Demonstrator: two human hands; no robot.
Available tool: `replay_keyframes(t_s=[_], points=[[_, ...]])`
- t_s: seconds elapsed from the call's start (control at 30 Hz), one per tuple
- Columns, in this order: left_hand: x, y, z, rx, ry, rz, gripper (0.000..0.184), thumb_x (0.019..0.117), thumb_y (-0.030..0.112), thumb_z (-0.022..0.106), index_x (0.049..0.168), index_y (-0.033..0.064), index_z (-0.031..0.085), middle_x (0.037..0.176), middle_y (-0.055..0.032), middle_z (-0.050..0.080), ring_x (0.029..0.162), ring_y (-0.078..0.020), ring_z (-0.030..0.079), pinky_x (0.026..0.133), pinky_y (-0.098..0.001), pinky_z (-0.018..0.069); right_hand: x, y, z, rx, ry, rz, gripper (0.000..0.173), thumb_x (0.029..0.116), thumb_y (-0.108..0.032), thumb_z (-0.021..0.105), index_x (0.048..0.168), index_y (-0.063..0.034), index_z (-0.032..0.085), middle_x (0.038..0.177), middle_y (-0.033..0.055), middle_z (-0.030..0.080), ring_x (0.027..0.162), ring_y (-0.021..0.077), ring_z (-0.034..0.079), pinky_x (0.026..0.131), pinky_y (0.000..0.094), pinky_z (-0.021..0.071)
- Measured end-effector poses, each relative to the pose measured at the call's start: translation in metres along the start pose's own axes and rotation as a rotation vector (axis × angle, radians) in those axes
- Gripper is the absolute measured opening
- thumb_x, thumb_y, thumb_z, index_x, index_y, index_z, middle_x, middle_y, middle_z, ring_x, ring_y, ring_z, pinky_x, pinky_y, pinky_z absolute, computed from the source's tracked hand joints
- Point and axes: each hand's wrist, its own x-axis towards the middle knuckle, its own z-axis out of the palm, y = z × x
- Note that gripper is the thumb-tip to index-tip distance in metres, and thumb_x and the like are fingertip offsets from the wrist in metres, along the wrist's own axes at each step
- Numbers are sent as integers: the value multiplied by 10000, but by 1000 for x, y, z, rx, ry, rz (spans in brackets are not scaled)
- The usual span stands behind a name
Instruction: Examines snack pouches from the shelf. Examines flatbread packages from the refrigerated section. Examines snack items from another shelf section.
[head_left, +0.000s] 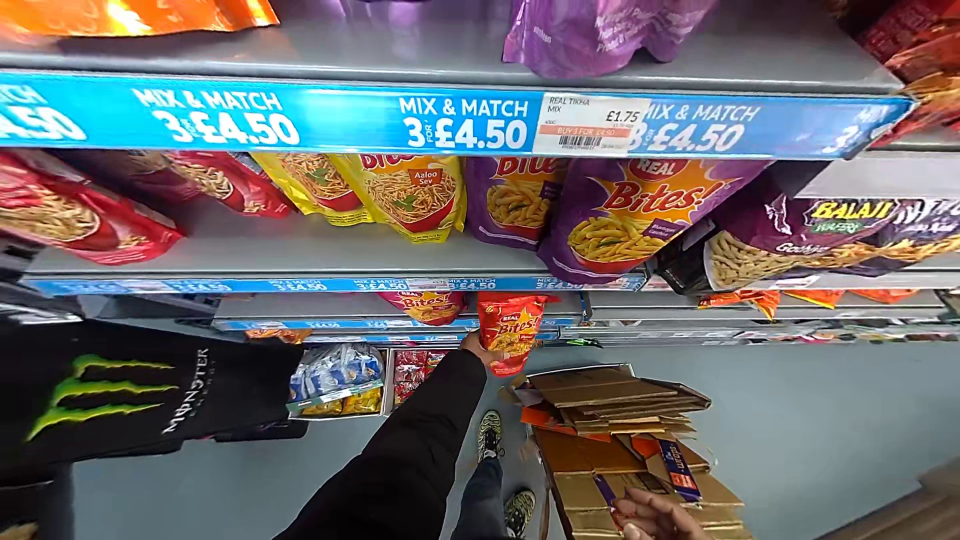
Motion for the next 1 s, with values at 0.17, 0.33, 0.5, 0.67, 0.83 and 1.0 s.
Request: replay_keyframes(t_s=[0.17, 0.33, 0.5, 0.67, 0.83, 1.0], points=[[-62, -10, 10, 67, -51, -139, 928, 672, 177, 967, 1430, -58, 485, 1351, -269, 602, 1262, -342, 606, 1098, -488, 484, -18, 2, 2, -12, 4, -24, 402, 884, 23, 726, 1258, 85, 592, 1121, 166, 742, 949, 266, 755, 834, 413, 646], [-173, 26, 12, -72, -217, -29, 888, 642, 122, 971, 1371, -86, 508, 1242, -227, 672, 1150, -281, 679, 1031, -438, 548, -32, 11, 0, -47, 62, -150, 556, 828, -198, 817, 1289, 45, 621, 1250, 158, 702, 1115, 274, 712, 901, 406, 636], [-292, 99, 5, -147, -303, 330, 710, 611, 176, 959, 1221, -22, 655, 1043, -113, 769, 963, -208, 756, 882, -399, 636, -53, -6, 0, 14, -40, -286, 975, 744, -318, 906, 1537, -40, 413, 1441, 156, 587, 1271, 291, 627, 1021, 442, 588], [-376, 145, -2, -179, -340, 627, 519, 713, 199, 872, 1172, 23, 703, 993, -116, 781, 898, -233, 771, 813, -407, 661, -106, -41, 2, 268, -170, -483, 982, 766, -88, 866, 1595, -115, 340, 1345, 182, 631, 1133, 316, 693, 918, 441, 629], [-437, 160, 0, -158, -262, 808, 519, 841, 235, 800, 1279, 22, 620, 1044, -91, 767, 919, -201, 763, 814, -375, 662, -155, -59, 1, 321, -128, -657, 1002, 815, -93, 831, 1632, -132, 252, 1366, 171, 615, 1093, 271, 711, 874, 411, 641], [-467, 156, 11, -257, -277, 986, 773, 904, 117, 746, 1553, 30, 334, 1277, -156, 674, 1059, -269, 729, 839, -383, 660, -183, -60, -5, 369, -97, -706, 942, 874, -160, 815, 1625, -92, 251, 1388, 161, 599, 1106, 245, 704, 905, 394, 629]])
